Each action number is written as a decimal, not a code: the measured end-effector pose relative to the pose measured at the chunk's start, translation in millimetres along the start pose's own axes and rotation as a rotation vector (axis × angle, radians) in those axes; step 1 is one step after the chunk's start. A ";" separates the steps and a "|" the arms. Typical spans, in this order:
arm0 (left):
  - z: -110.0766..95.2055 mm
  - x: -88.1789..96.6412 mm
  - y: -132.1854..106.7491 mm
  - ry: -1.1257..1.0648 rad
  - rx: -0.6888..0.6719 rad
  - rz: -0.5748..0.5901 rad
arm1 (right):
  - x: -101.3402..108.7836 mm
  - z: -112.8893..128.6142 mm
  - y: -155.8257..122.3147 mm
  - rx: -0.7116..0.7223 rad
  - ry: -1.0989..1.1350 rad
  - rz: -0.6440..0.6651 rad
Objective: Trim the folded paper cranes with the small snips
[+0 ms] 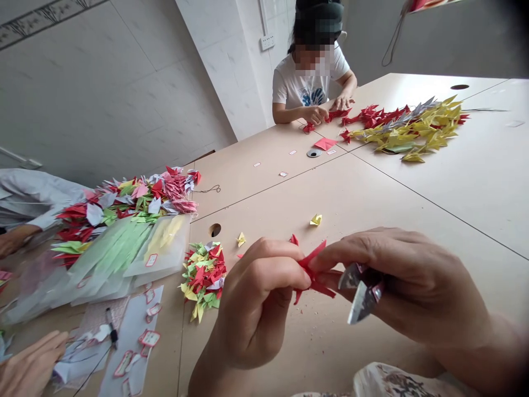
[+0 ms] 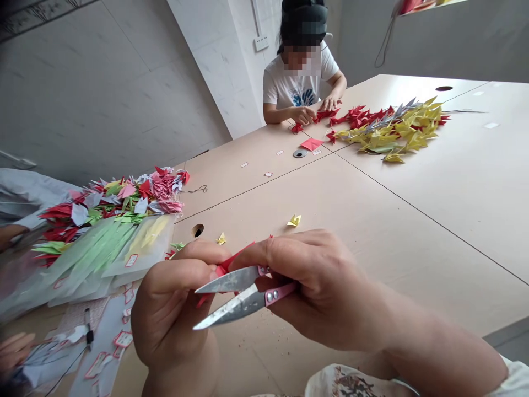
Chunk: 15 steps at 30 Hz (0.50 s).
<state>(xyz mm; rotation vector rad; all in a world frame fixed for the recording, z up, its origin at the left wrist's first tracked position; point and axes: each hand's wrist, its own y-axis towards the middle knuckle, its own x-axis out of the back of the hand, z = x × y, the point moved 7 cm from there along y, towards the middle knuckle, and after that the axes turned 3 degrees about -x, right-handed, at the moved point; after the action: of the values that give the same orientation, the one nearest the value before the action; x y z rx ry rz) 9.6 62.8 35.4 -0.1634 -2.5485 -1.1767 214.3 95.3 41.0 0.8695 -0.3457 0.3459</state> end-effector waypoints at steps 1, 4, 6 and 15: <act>0.7 -0.5 -0.6 -0.013 0.008 0.007 | -1.0 1.0 1.1 0.027 -0.015 0.013; 0.9 -2.1 -2.2 -0.049 0.019 0.032 | -2.5 5.4 3.8 0.098 -0.055 0.040; 0.9 -3.6 -1.8 -0.070 0.033 0.046 | -2.6 8.8 5.1 0.141 -0.070 0.040; -11.0 -20.0 46.0 -0.064 -0.036 -0.050 | -5.6 12.2 3.2 0.215 -0.155 0.032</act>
<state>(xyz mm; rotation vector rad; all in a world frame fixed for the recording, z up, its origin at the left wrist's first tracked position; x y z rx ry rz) 42.1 85.2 68.3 -0.1487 -2.6023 -1.2553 206.1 86.8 48.1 1.1061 -0.4723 0.3503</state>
